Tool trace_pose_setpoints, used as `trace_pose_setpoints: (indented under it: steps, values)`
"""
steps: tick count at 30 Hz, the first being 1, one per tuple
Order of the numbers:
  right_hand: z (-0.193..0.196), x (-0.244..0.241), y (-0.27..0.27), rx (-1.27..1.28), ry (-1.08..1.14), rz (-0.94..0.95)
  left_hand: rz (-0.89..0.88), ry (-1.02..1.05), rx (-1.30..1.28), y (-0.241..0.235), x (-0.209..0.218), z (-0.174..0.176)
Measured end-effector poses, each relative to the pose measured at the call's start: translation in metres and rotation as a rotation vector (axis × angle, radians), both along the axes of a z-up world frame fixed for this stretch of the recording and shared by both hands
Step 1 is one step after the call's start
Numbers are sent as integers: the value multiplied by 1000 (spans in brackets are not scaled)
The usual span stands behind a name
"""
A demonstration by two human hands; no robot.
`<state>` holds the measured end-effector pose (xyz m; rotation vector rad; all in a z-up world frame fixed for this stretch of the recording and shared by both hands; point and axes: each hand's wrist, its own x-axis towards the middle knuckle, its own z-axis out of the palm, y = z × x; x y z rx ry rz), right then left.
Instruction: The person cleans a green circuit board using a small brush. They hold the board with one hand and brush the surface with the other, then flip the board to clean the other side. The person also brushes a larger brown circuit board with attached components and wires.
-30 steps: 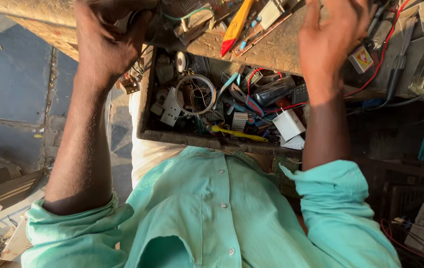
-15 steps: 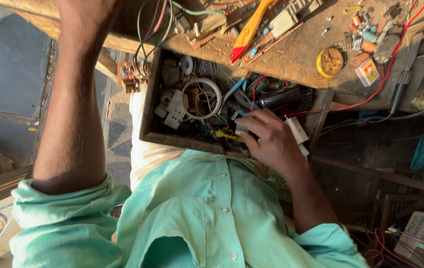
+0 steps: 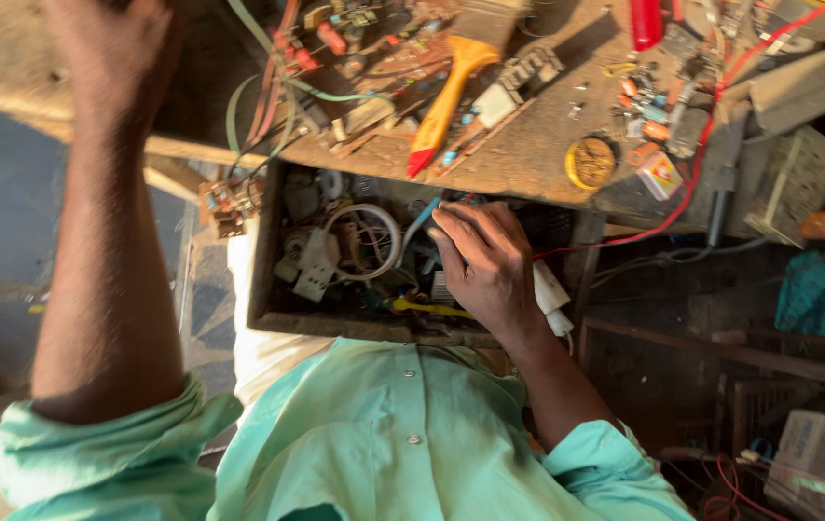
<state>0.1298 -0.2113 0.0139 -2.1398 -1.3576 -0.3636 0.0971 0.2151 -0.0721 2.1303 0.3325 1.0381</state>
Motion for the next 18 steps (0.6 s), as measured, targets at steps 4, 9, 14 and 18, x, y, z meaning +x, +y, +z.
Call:
trace_pose_setpoints:
  steps: [4,9,14,18]
  values:
    - [17,27,-22,173,-97,-220,-3,-60,220,17,-5,-7]
    - [48,58,-62,447,40,-480,-4,22,276,15,-12,-18]
    - [64,43,-40,133,-78,-211,-59,45,-56,-7,-7,11]
    - [76,39,13,-194,-397,-30,-123,-4,-297,-37,-13,62]
